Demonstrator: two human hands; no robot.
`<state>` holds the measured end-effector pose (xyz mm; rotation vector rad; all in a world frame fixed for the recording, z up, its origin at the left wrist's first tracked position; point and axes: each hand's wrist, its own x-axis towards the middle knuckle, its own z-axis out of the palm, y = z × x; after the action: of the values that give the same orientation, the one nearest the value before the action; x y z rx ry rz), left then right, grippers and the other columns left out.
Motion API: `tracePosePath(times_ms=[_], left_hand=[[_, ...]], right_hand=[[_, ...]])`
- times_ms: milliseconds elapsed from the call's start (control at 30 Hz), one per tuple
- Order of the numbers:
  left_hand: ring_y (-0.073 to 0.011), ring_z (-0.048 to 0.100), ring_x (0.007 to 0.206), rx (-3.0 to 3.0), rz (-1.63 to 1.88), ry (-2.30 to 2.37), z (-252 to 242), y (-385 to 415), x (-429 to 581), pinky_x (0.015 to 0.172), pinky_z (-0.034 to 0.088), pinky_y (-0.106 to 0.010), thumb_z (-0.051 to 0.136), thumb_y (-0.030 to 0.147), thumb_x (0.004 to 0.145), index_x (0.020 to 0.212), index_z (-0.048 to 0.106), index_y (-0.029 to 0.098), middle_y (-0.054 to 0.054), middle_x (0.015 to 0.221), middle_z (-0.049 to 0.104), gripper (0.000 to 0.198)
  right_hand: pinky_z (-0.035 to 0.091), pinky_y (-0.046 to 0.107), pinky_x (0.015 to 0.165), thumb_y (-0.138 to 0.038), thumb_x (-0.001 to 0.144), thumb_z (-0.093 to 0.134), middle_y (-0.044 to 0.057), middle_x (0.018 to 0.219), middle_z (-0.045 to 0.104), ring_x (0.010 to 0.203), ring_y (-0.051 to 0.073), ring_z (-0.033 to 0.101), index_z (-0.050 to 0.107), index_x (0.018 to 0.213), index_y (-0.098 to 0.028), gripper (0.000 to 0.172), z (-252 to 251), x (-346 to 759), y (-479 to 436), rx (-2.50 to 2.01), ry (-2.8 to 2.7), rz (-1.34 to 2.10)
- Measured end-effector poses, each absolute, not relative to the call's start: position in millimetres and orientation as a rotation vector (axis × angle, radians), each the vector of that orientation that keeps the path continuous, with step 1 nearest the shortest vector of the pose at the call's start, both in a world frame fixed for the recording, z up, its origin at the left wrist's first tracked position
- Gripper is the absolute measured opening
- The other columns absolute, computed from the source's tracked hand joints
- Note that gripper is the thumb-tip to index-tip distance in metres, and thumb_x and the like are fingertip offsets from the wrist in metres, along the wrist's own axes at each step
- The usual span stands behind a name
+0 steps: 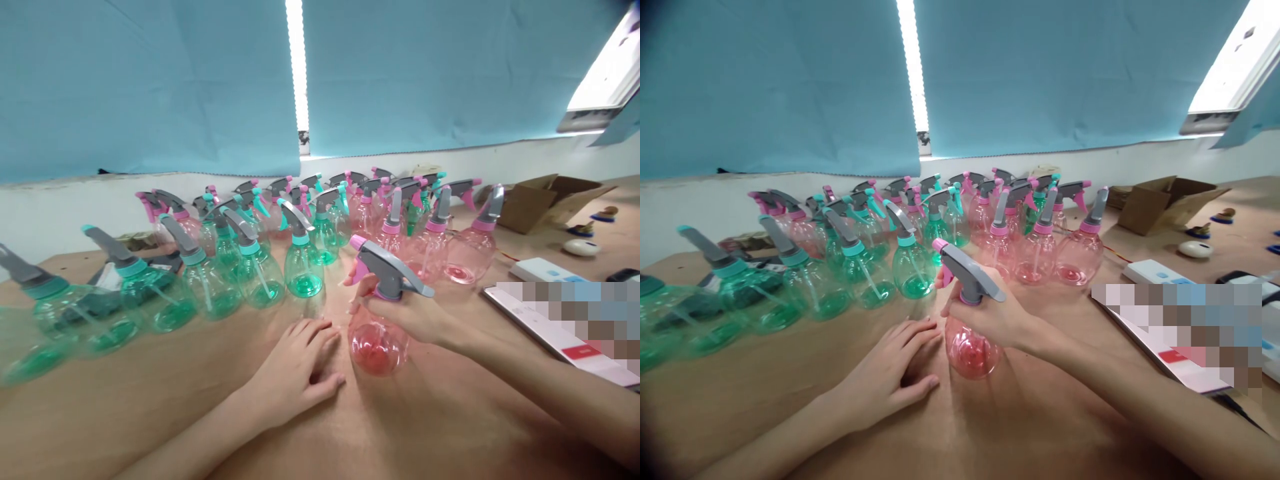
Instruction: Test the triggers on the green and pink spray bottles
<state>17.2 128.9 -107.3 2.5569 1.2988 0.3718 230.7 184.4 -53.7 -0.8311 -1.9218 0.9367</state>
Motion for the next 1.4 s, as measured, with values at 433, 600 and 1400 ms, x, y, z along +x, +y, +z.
tracePosePath(times_ms=[433,600,1400], left_hand=[[-0.0307,0.046,0.124,2.564,0.394,1.292,-107,129,16,0.103,0.038,-0.049,0.058,0.039,0.087,0.130,0.048,0.021,-0.011,0.136,0.050,0.048],[-0.0298,0.044,0.124,2.575,0.386,1.285,-108,130,17,0.104,0.037,-0.048,0.059,0.038,0.088,0.130,0.047,0.021,-0.011,0.137,0.049,0.048],[-0.0279,0.048,0.119,2.629,0.471,1.270,-113,130,17,0.102,0.039,-0.043,0.059,0.039,0.088,0.126,0.050,0.017,-0.011,0.131,0.054,0.044]], right_hand=[[0.051,0.031,0.064,-0.016,0.067,0.050,-0.003,0.055,0.055,0.068,0.020,0.066,0.051,0.063,-0.024,0.009,-53,231,184,-0.861,-1.888,1.041],[0.054,0.033,0.069,-0.015,0.073,0.054,-0.002,0.064,0.065,0.076,0.021,0.069,0.054,0.062,-0.024,0.014,-62,230,187,-0.903,-1.876,1.005],[0.053,0.045,0.083,-0.056,0.067,0.074,0.010,0.109,0.063,0.104,0.031,0.062,0.052,0.114,-0.022,0.062,-80,253,150,-1.189,-1.894,0.319]])
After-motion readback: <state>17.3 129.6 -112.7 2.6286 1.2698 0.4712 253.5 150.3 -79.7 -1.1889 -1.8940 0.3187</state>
